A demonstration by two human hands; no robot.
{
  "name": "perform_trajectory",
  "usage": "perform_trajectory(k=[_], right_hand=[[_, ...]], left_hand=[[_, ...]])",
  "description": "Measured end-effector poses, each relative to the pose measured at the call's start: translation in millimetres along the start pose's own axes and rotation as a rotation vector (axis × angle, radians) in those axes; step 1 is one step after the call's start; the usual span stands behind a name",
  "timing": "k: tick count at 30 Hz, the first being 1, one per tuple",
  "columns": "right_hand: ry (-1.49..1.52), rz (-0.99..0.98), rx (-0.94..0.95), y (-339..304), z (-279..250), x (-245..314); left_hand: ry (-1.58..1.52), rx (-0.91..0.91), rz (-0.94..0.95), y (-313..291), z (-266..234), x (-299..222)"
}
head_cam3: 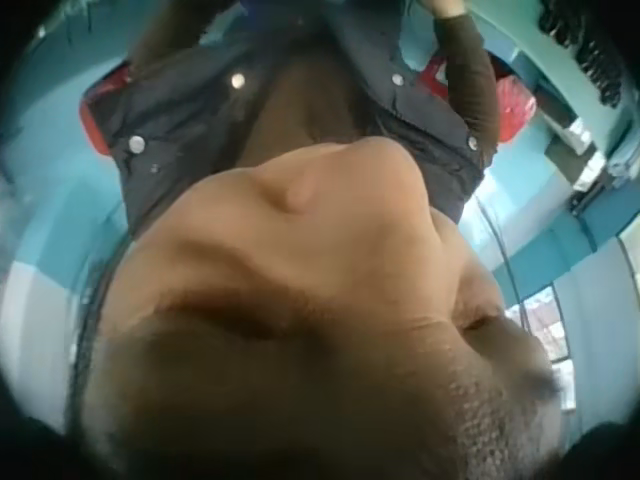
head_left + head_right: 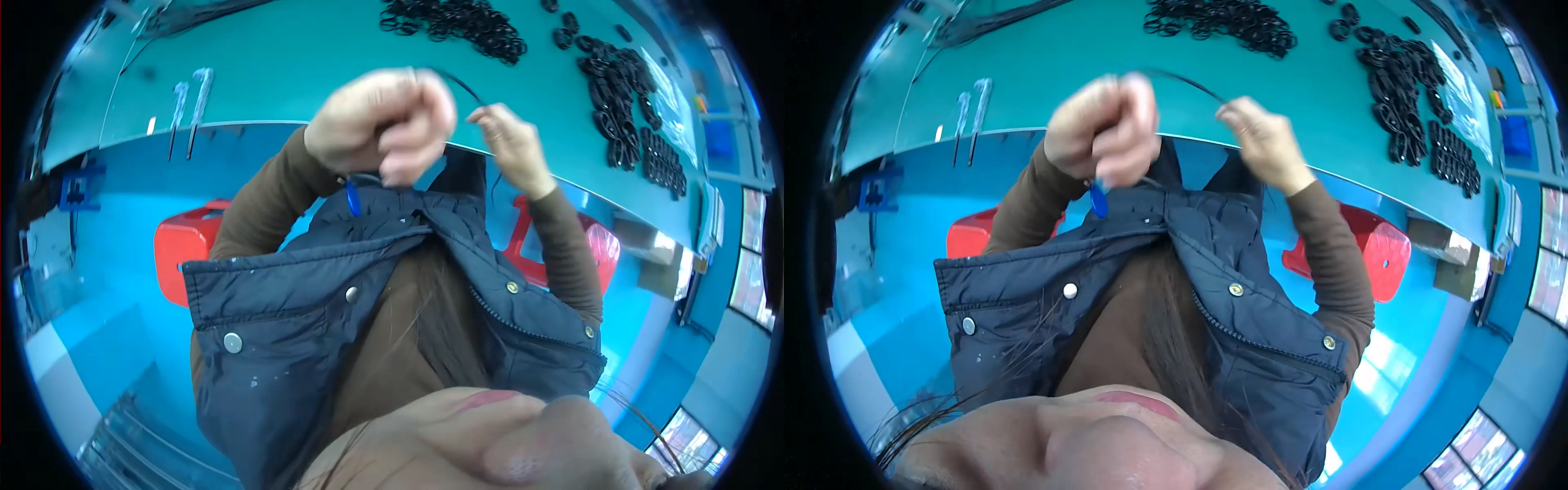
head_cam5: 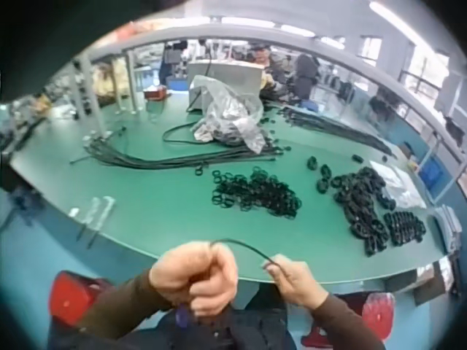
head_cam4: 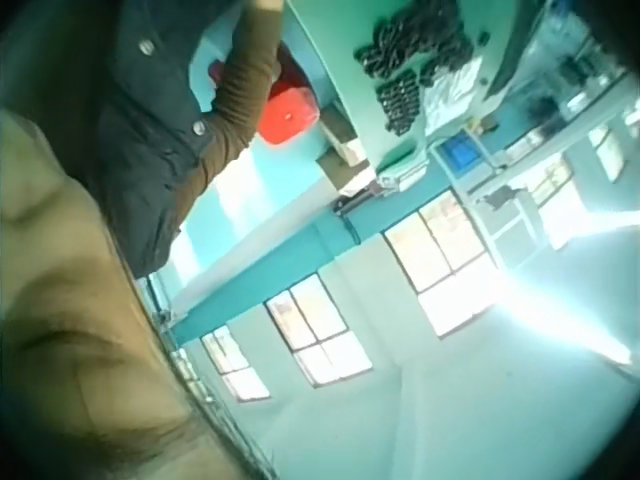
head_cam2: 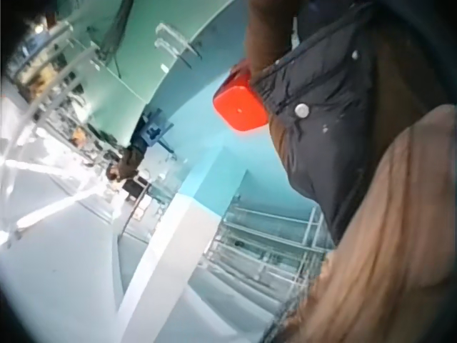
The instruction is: The person coils long wires by hand, secures each coiled bundle with a rubber band, and places the bundled wires onto the workbench.
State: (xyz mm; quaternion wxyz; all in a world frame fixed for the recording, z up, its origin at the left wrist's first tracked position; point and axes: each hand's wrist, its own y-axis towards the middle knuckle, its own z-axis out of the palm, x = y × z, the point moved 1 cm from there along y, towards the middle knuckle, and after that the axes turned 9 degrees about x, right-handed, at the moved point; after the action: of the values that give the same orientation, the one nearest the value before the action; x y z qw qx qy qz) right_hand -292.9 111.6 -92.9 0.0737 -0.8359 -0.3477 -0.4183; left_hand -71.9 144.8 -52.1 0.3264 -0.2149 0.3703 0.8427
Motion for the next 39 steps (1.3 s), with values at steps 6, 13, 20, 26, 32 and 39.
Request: perform_trajectory(k=[6,13,20,26,32,39], right_hand=[[-0.046,0.026,0.268,-36,30,18],[-0.207,-0.228,0.067,-6,-38,34],[0.355,-0.027,-0.090,1,-2,-37],[0.224,0.245,0.235,-58,32,-17],[-0.007,0.087,0.319,-59,-10,29],[0.109,-0.073,-0.081,1,-33,2]], left_hand=[[0.724,-0.333,0.051,10,-67,11],[0.548,-0.220,-0.392,10,-51,60],[0.234,-0.100,-0.427,21,-39,54],[0.394,-0.327,-0.038,22,-67,17],[0.791,-0.429,-0.115,12,-85,42],[0.408,-0.178,-0.412,6,-49,71]])
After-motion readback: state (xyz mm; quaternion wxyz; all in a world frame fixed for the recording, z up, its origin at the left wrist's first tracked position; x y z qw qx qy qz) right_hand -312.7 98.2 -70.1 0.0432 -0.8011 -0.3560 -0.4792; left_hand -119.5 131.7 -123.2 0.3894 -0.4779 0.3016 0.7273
